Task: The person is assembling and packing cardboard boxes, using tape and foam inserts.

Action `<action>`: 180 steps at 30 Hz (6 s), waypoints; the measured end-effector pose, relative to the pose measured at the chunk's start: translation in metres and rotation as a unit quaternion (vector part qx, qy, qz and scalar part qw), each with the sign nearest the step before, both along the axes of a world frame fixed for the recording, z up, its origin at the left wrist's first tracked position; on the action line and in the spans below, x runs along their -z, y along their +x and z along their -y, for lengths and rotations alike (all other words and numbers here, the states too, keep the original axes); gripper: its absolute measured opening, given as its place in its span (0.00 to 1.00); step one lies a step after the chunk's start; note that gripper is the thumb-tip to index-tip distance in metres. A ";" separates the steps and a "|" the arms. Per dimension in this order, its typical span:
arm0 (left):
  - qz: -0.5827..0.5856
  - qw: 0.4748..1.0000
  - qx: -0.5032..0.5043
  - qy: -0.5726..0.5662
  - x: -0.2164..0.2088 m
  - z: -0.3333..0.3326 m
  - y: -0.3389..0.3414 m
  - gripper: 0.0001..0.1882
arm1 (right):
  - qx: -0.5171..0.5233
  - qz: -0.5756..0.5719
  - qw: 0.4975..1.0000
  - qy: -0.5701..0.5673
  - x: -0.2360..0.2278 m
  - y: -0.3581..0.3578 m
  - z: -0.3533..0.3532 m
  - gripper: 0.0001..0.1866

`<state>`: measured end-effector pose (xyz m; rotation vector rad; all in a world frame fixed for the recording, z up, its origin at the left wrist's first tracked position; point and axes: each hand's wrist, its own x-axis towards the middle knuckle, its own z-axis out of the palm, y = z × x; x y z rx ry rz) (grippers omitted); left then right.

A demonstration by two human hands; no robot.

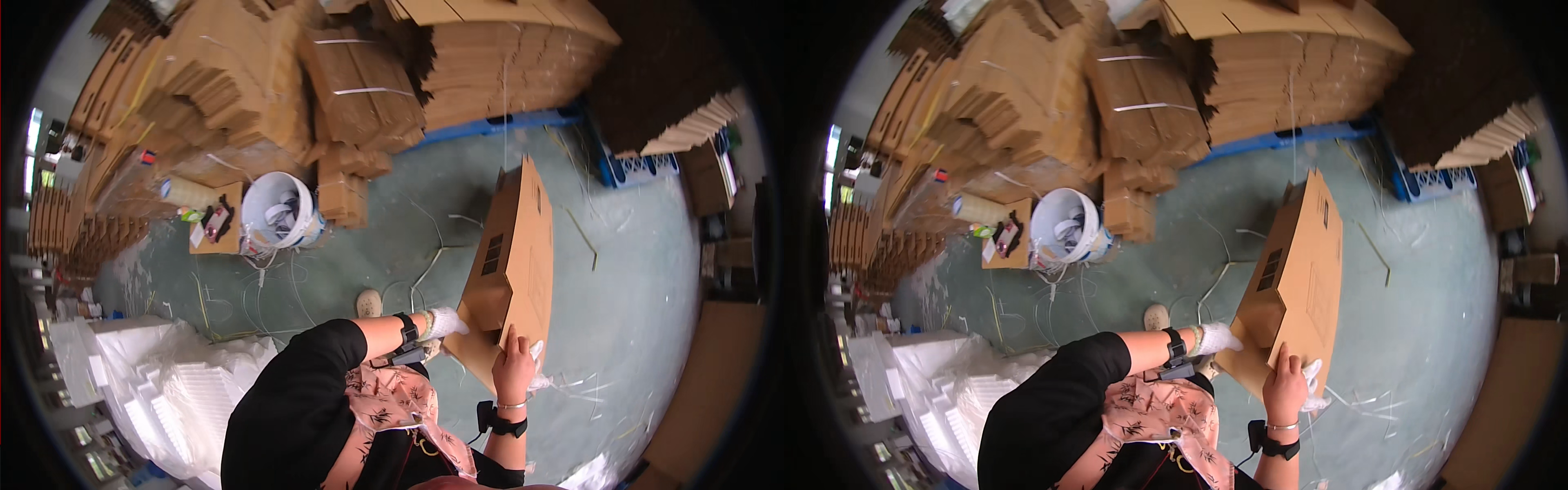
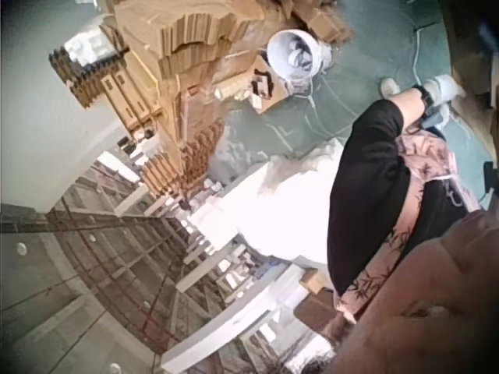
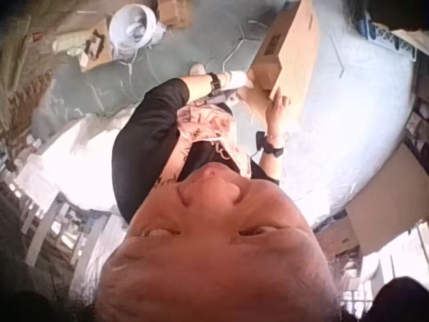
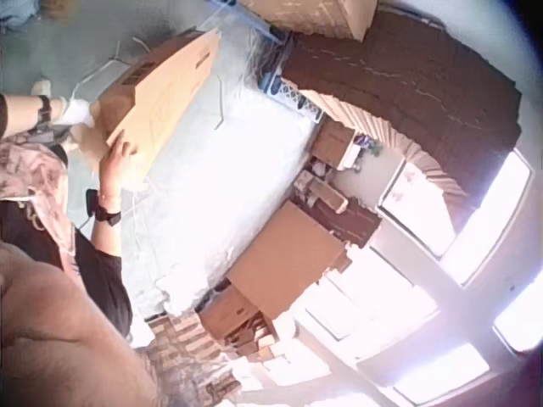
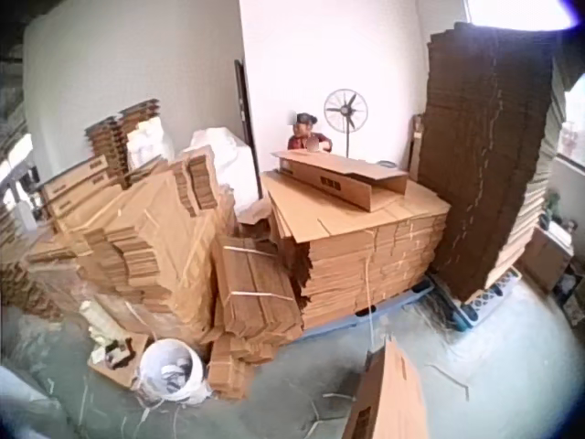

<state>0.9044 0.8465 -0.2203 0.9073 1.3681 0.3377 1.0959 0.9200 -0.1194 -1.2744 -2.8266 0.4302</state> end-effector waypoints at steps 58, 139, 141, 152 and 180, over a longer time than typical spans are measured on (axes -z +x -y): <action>-0.093 0.976 0.028 0.194 -0.102 0.058 -0.001 0.26 | 0.162 0.107 0.980 -0.047 -0.065 0.018 0.063 0.14; 0.237 0.657 -0.713 0.066 -0.122 0.398 -0.152 0.17 | -0.228 0.061 0.925 -0.298 -0.116 -0.200 0.120 0.15; 0.225 0.676 -0.698 0.067 -0.132 0.398 -0.155 0.20 | -0.249 0.053 0.925 -0.281 -0.113 -0.210 0.123 0.15; 0.254 0.721 -0.635 0.112 -0.152 0.386 -0.184 0.20 | -0.333 0.024 0.904 -0.266 -0.147 -0.244 0.117 0.13; 0.216 0.476 -0.747 0.411 -0.373 0.345 -0.193 0.23 | -0.493 -0.390 0.746 -0.220 -0.281 -0.334 0.231 0.25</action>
